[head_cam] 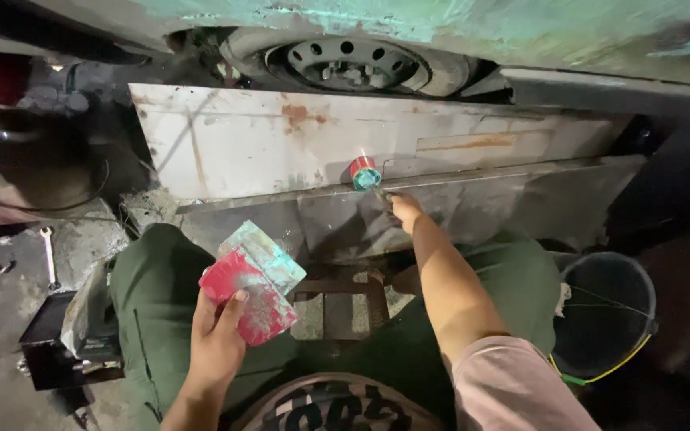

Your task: The person scoops a light blue body filler from a container onto a metal mixing board and spreads it with a red plastic spreader. They then apply the filler to the car's front fender area above the wheel arch, smoothing it with the spreader and repeatedly adding more filler from the board.

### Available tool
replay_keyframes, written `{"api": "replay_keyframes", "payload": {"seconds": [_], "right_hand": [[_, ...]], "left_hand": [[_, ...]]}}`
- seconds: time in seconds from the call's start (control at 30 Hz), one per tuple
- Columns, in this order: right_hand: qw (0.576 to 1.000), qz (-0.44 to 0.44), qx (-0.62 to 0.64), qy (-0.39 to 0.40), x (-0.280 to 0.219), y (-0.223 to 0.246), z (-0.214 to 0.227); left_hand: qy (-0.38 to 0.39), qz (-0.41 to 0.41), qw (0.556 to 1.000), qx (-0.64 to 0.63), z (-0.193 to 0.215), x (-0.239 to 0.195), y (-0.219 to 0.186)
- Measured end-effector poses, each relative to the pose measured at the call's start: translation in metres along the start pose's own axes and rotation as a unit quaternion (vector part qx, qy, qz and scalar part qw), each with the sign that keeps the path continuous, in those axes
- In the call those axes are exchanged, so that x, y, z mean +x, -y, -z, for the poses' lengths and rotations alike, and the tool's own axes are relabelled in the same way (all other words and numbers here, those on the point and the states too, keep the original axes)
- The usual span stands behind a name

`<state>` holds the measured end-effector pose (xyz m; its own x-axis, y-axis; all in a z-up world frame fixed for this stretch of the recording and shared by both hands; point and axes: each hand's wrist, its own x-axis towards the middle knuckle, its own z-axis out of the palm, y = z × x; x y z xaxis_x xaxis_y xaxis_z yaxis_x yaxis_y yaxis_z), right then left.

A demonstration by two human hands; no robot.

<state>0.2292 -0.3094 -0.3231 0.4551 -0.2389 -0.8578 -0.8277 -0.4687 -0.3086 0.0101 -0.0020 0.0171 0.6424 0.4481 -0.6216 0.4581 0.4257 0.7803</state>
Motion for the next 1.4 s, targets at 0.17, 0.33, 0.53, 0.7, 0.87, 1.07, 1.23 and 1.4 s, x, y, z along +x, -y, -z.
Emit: {"api": "replay_keyframes", "payload": {"seconds": [0.17, 0.33, 0.53, 0.7, 0.87, 1.07, 1.23, 1.4], "right_hand": [[0.996, -0.075, 0.038, 0.037, -0.024, 0.005, 0.032], [0.943, 0.129, 0.223, 0.212, -0.096, 0.018, 0.069], [0.93, 0.265, 0.169, 0.192, -0.302, 0.057, 0.117], [0.873, 0.466, 0.077, 0.122, -0.337, 0.0, 0.131], [0.761, 0.64, 0.056, 0.085, -0.379, -0.012, 0.122], [0.683, 0.73, 0.001, 0.009, -0.391, -0.024, 0.131], [0.668, 0.744, -0.008, -0.014, -0.397, -0.028, 0.136], [0.646, 0.762, -0.018, -0.039, -0.365, -0.033, 0.137]], "left_hand": [[0.009, 0.029, 0.997, -0.065, -0.007, 0.009, 0.004], [0.013, -0.078, 0.997, -0.026, -0.013, 0.022, 0.024], [0.015, -0.03, 0.993, -0.114, -0.041, -0.011, -0.005], [0.116, -0.053, 0.987, -0.097, -0.027, -0.025, 0.011], [0.176, -0.059, 0.972, -0.141, -0.022, -0.042, 0.02], [0.215, -0.024, 0.958, -0.187, -0.024, -0.068, 0.005], [0.214, -0.014, 0.956, -0.2, -0.025, -0.077, -0.004], [0.204, -0.079, 0.959, -0.181, -0.018, -0.067, -0.012]]}}
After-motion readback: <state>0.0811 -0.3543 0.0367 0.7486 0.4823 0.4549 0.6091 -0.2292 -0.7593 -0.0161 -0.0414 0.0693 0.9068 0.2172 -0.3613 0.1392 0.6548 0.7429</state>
